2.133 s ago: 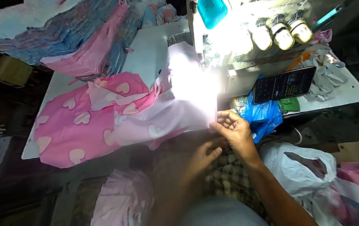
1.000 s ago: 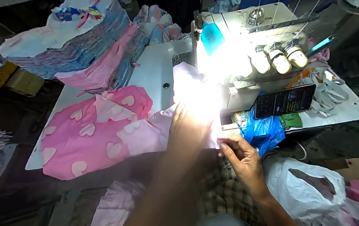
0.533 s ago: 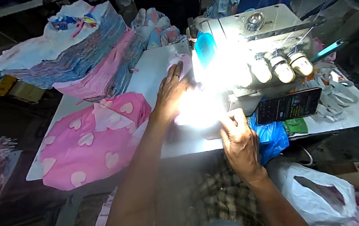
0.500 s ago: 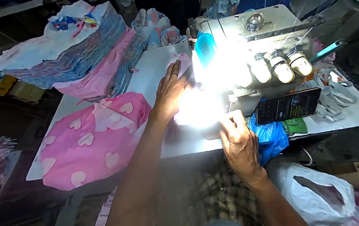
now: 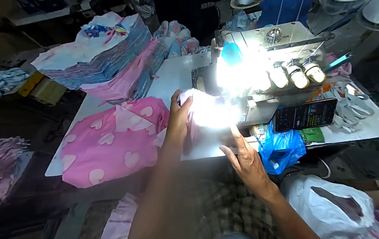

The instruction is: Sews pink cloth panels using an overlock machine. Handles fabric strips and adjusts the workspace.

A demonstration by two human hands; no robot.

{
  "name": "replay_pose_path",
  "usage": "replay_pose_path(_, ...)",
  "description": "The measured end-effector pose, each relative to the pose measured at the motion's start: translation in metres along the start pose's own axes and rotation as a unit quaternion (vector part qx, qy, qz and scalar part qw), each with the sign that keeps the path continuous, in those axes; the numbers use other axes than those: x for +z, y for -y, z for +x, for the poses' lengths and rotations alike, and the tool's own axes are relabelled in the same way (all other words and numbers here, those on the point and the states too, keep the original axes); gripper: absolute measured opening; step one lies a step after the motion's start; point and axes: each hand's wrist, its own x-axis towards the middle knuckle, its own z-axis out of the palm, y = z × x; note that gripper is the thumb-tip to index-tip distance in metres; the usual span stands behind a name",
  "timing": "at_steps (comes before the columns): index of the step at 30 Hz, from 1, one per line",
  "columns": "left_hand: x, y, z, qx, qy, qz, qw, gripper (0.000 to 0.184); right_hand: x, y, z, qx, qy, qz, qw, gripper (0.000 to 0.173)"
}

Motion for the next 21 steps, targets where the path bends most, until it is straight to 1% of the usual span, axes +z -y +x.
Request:
replay_pose_path(3,-0.013,0.006,-0.045,0.019,0.009,0.013,1.0,0.067,0.004,0.002,0.002,-0.002,0.021,0.106,0.994,0.061)
replay_pose_path(5,-0.025,0.012,-0.069,0.023,0.036,0.015,0.999,0.07,0.004,0.005,0.006,0.008,0.045,0.203,0.978,0.064)
replay_pose_path(6,-0.03,0.014,-0.081,0.017,0.059,0.015,0.998,0.069,0.003,0.007,0.008,0.013,0.057,0.25,0.966,0.066)
replay_pose_path(7,-0.033,0.015,-0.095,-0.001,0.09,0.012,0.996,0.063,0.001,0.008,0.009,0.017,0.065,0.29,0.955,0.066)
replay_pose_path(8,-0.034,0.013,-0.11,-0.031,0.127,0.006,0.991,0.054,0.0,0.008,0.011,0.022,0.062,0.324,0.944,0.065)
replay_pose_path(9,-0.034,0.012,-0.124,-0.061,0.169,0.014,0.984,0.041,-0.001,0.006,0.013,0.031,0.042,0.351,0.935,0.058)
replay_pose_path(10,-0.036,0.013,-0.134,-0.071,0.212,0.057,0.973,0.029,-0.002,0.003,0.014,0.051,0.008,0.37,0.927,0.048)
replay_pose_path(11,-0.04,0.019,-0.139,-0.038,0.24,0.134,0.961,0.025,-0.004,-0.001,0.017,0.08,-0.038,0.371,0.924,0.041)
replay_pose_path(12,-0.046,0.027,-0.141,0.036,0.232,0.236,0.943,0.027,-0.007,-0.008,0.02,0.113,-0.09,0.356,0.923,0.037)
replay_pose_path(13,-0.052,0.035,-0.141,0.114,0.194,0.309,0.924,0.033,-0.012,-0.016,0.024,0.136,-0.136,0.33,0.924,0.034)
replay_pose_path(14,-0.058,0.041,-0.139,0.167,0.149,0.343,0.912,0.037,-0.019,-0.024,0.026,0.145,-0.165,0.293,0.931,0.03)
replay_pose_path(15,-0.063,0.043,-0.134,0.191,0.11,0.34,0.914,0.038,-0.026,-0.028,0.027,0.138,-0.178,0.255,0.94,0.025)
replay_pose_path(16,-0.066,0.039,-0.131,0.183,0.089,0.305,0.931,0.035,-0.033,-0.029,0.028,0.124,-0.176,0.223,0.951,0.019)
replay_pose_path(17,-0.067,0.03,-0.13,0.145,0.081,0.24,0.956,0.029,-0.041,-0.024,0.028,0.107,-0.164,0.2,0.96,0.015)
replay_pose_path(18,-0.065,0.017,-0.132,0.095,0.074,0.155,0.981,0.021,-0.048,-0.015,0.027,0.088,-0.145,0.189,0.967,0.015)
replay_pose_path(19,-0.063,0.004,-0.135,0.053,0.074,0.078,0.993,0.015,-0.055,-0.005,0.025,0.068,-0.127,0.184,0.972,0.017)
replay_pose_path(20,-0.062,-0.007,-0.137,0.042,0.075,0.04,0.996,0.014,-0.06,0.006,0.024,0.05,-0.112,0.186,0.975,0.021)
replay_pose_path(21,-0.064,-0.015,-0.138,0.064,0.089,0.047,0.993,0.014,-0.066,0.017,0.021,0.034,-0.101,0.188,0.976,0.025)
